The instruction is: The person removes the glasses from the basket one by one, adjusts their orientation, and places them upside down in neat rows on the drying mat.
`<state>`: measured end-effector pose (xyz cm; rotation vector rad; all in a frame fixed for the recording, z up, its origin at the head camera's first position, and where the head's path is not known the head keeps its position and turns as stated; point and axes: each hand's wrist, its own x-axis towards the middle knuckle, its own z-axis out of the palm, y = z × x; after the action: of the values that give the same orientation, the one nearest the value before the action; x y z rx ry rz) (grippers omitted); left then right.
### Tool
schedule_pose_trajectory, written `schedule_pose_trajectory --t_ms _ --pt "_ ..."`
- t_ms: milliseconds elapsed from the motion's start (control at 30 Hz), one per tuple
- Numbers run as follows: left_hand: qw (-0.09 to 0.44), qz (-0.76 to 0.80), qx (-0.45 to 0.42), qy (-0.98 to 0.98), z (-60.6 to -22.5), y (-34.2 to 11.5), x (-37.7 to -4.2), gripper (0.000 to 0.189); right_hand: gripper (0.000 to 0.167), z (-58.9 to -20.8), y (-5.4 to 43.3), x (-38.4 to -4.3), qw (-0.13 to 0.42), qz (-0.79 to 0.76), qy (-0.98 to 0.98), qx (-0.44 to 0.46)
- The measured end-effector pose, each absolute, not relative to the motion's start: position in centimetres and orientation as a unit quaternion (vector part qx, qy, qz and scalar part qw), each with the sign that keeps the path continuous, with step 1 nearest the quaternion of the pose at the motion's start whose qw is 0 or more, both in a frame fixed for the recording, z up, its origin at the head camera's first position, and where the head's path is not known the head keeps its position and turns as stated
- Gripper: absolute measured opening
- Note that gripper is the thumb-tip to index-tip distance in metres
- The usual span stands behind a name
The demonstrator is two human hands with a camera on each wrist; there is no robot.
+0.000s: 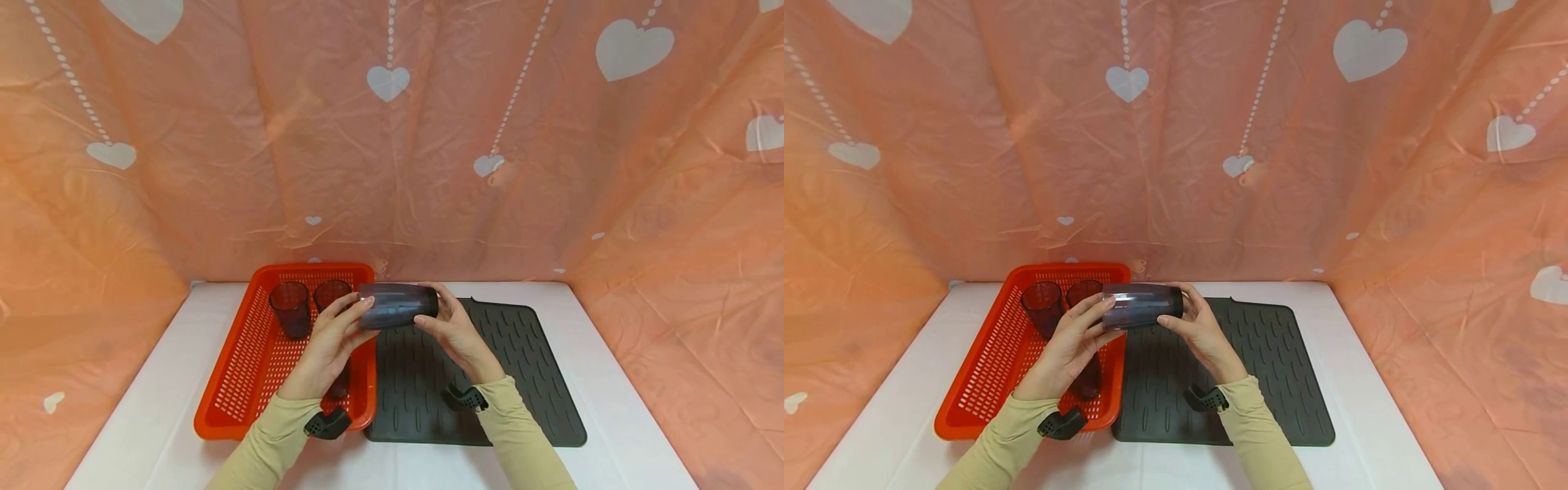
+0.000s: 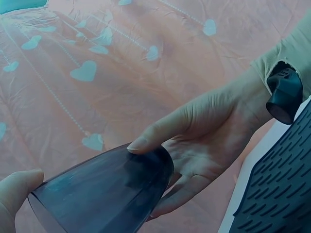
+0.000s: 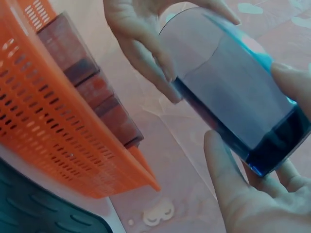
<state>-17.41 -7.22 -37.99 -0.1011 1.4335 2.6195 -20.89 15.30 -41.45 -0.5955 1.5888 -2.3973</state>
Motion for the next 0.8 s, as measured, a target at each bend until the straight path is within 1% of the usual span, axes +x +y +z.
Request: schedule_pose_trajectory --t_ms 200,367,533,800 --pt "0.076 0.876 -0.023 0.476 -38.01 -7.17 -17.44 0.056 0.067 -41.34 15.36 -20.77 0.092 -0.816 0.531 -0.209" --pt "0.079 0.877 -0.001 0.474 -38.03 -7.15 -17.47 0.053 0.064 -41.13 15.49 -20.61 0.092 -0.822 0.523 -0.205" --pt "0.095 0.874 0.007 0.477 -37.88 -7.24 -17.43 0.048 0.062 -40.9 15.59 -20.39 0.091 -0.825 0.522 -0.196" --pt "0.127 0.87 0.021 0.476 -37.56 -7.66 -17.15 0.047 0.061 -40.68 15.71 -20.2 0.084 -0.823 0.527 -0.195"
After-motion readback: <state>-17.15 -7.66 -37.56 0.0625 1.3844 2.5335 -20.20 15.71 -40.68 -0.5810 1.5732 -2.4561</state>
